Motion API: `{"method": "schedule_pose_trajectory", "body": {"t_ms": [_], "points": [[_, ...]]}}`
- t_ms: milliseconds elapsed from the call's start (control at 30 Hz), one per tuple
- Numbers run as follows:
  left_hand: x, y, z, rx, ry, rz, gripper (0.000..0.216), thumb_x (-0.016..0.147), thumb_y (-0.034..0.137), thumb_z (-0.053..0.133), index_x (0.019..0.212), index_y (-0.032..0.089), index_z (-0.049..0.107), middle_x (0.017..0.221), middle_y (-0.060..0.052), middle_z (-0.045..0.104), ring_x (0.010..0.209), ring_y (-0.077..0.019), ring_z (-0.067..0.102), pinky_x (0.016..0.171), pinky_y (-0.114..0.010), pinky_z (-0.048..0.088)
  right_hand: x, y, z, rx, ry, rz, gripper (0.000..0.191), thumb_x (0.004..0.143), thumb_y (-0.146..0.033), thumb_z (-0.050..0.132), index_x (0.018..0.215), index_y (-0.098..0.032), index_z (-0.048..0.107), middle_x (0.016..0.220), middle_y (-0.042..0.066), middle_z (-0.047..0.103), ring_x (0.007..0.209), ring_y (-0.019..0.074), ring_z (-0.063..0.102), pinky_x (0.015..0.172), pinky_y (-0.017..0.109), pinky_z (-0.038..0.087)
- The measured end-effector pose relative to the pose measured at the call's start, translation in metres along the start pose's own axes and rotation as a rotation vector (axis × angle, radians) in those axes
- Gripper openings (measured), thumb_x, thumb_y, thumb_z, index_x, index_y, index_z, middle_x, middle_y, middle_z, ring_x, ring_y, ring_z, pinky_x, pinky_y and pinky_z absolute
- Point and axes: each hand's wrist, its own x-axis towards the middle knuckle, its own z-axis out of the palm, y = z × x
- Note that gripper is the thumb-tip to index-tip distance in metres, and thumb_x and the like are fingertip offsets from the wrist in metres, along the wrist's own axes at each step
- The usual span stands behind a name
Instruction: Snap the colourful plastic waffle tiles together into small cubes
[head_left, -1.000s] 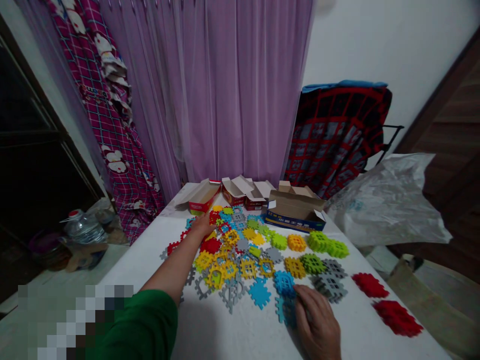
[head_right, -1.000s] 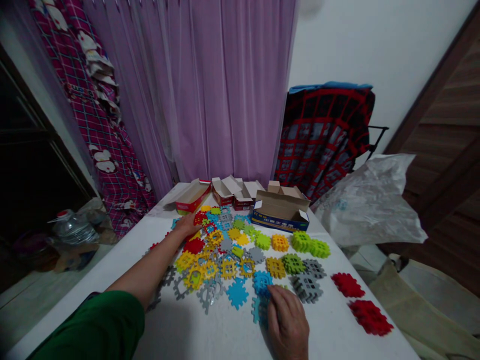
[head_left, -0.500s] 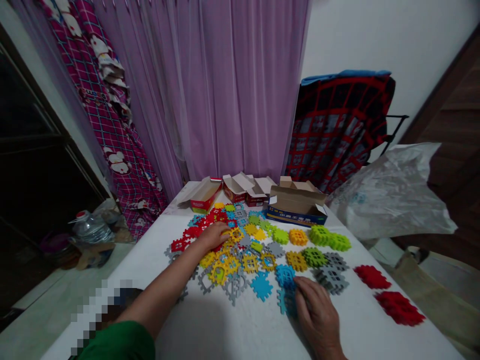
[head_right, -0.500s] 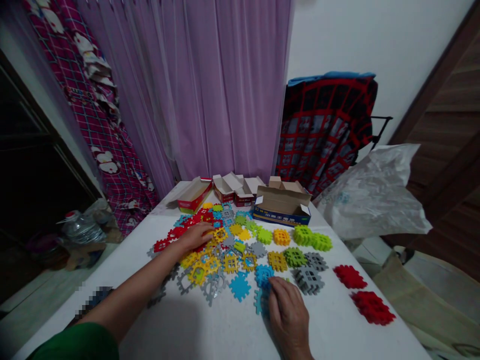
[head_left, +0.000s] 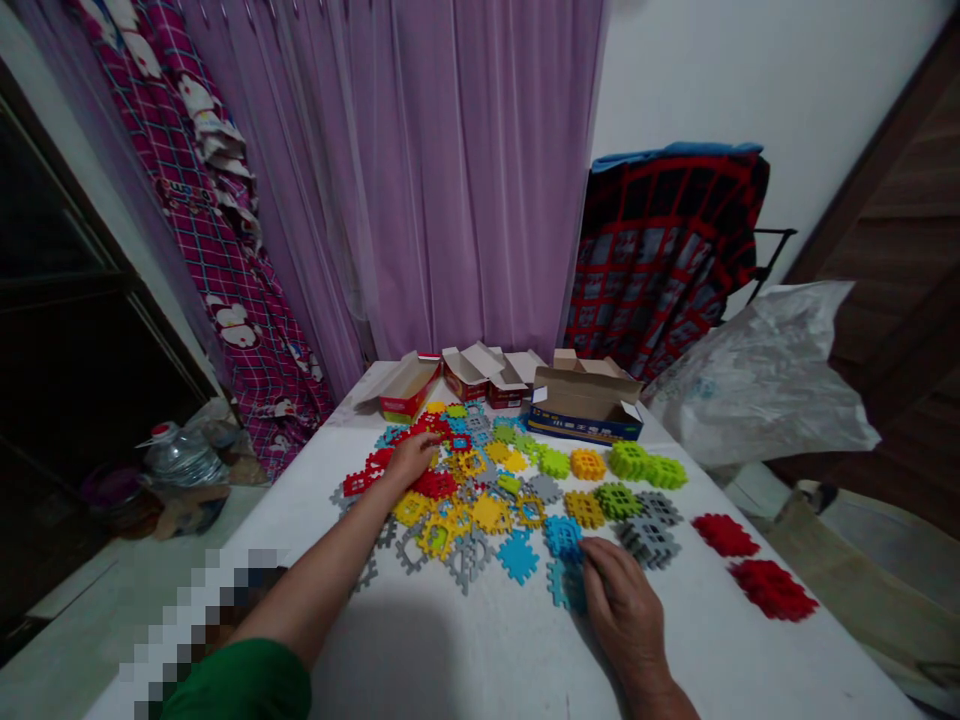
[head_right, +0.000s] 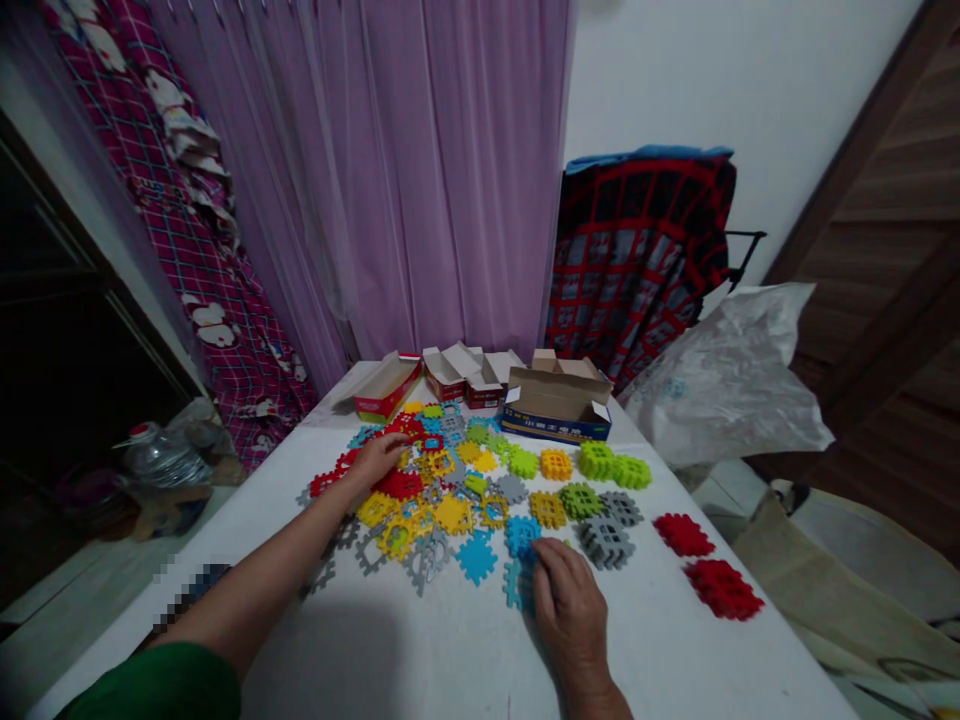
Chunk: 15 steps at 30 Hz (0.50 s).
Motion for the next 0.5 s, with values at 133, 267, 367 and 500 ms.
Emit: {"method": "schedule_pose_trajectory", "body": {"t_ms": [133, 267, 367, 500], "points": [[0.023, -0.006, -0.012, 0.188, 0.042, -0.030, 0.038, 0.083, 0.019, 0.059, 0.120, 0.023, 0.067, 0.128, -0.007, 0.067, 0.124, -0.0246, 0.058, 0.109, -0.038, 0.041, 0.000, -0.001, 0.001, 0.006, -0.016, -0.001, 0.020, 0.093, -0.021, 0.051, 0.104, -0.021, 0.068, 0.098, 0.007, 0.071, 0.089, 0.0196, 0.068, 0.079, 0.034, 0.057], [0.041, 0.001, -0.005, 0.328, 0.018, -0.027, 0.049, 0.078, 0.021, 0.067, 0.126, 0.021, 0.061, 0.139, -0.011, 0.059, 0.131, -0.0264, 0.051, 0.112, -0.036, 0.036, -0.001, -0.001, 0.002, 0.022, -0.016, 0.015, 0.020, 0.093, -0.023, 0.052, 0.104, -0.021, 0.069, 0.099, 0.008, 0.072, 0.090, 0.0207, 0.068, 0.080, 0.036, 0.057], [0.047, 0.006, 0.004, 0.411, -0.007, -0.025, 0.049, 0.077, 0.026, 0.070, 0.125, 0.021, 0.061, 0.136, -0.014, 0.061, 0.130, -0.0290, 0.052, 0.110, -0.040, 0.037, -0.002, -0.002, 0.002, 0.024, -0.023, 0.021, 0.020, 0.093, -0.023, 0.052, 0.104, -0.022, 0.069, 0.099, 0.007, 0.072, 0.090, 0.0208, 0.069, 0.080, 0.036, 0.058], [0.046, 0.011, 0.008, 0.480, -0.027, -0.010, 0.040, 0.080, 0.034, 0.067, 0.118, 0.022, 0.065, 0.127, -0.015, 0.066, 0.125, -0.0308, 0.056, 0.107, -0.044, 0.038, -0.002, -0.004, 0.002, 0.030, -0.039, 0.038, 0.021, 0.093, -0.023, 0.051, 0.104, -0.022, 0.069, 0.099, 0.008, 0.072, 0.091, 0.0208, 0.069, 0.080, 0.035, 0.059]]}}
